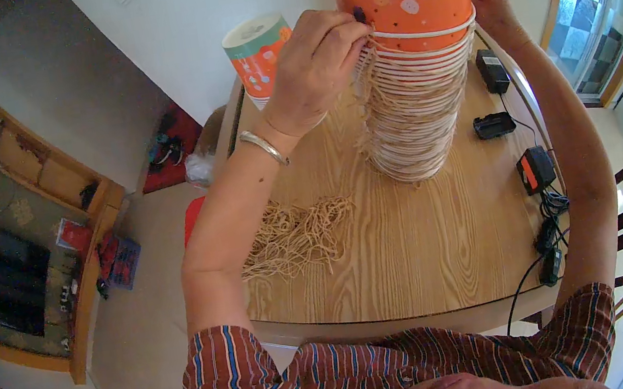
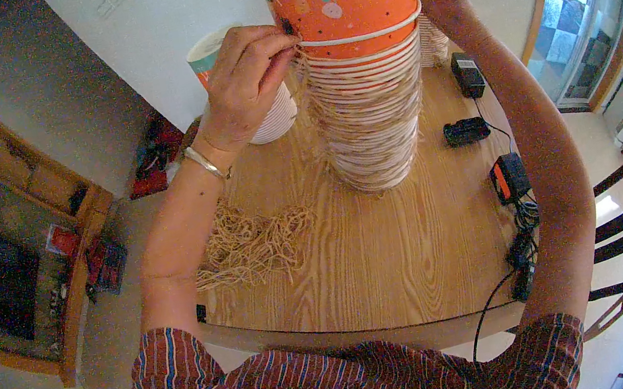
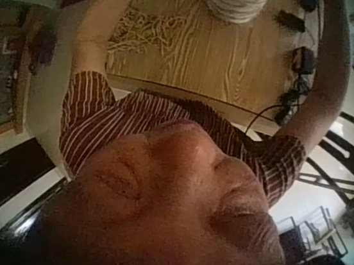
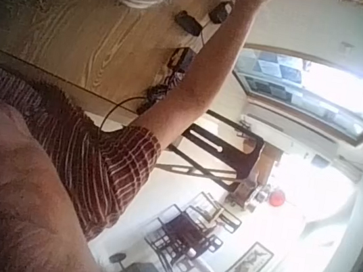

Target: Tying rubber bands around paper cups and stacking them on a table.

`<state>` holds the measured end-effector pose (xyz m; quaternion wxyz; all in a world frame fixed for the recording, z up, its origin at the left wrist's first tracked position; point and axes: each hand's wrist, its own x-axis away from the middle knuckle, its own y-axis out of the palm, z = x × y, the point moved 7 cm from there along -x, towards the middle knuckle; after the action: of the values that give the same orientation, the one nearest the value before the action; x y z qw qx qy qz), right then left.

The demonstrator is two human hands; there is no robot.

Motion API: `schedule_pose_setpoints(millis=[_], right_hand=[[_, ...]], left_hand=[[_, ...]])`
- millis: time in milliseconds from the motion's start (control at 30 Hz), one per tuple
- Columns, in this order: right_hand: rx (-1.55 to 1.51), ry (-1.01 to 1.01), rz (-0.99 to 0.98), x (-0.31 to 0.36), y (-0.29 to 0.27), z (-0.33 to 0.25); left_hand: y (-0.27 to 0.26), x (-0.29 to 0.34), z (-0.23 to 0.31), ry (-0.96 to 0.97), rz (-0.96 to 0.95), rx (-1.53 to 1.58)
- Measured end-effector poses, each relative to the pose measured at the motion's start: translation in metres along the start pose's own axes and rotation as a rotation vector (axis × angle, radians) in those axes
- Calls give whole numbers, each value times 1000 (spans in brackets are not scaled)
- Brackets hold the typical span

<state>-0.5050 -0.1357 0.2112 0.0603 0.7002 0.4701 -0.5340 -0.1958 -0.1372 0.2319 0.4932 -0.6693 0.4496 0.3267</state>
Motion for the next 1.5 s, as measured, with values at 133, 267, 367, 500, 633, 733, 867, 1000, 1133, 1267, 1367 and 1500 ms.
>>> schedule_pose_setpoints(millis=[133, 267, 367, 500, 633, 733, 867, 1000, 1133, 1267, 1367, 1500], right_hand=[[41, 64, 37, 2, -2, 0], [-11, 35, 4, 3, 5, -11], [-29, 44, -25, 3, 4, -8], [-2, 129, -33, 3, 6, 4], [2, 100, 9, 5, 8, 0], [42, 70, -11, 5, 6, 1], [29, 36, -36, 6, 3, 2], [72, 59, -35, 6, 9, -7], [81, 23, -47, 6, 9, -19], [110, -7, -82, 5, 8, -18], [102, 6, -82, 5, 9, -18], [141, -32, -54, 5, 8, -21]], left_hand=[[0, 0, 0, 6, 25, -5], [-1, 2, 3, -2, 24, 4], [0, 3, 4, -6, 36, 18], [1, 3, 5, 1, 30, 14], [-1, 4, 6, -2, 36, 2], [0, 4, 5, -3, 24, 10], [1, 5, 5, -22, 22, 38], [-1, 6, 3, -18, 47, 58], [-1, 6, 6, 5, 12, 32], [-4, 2, 14, 40, 12, 31], [-5, 1, 19, 55, -23, -12], [-2, 2, 15, 24, -35, -20]])
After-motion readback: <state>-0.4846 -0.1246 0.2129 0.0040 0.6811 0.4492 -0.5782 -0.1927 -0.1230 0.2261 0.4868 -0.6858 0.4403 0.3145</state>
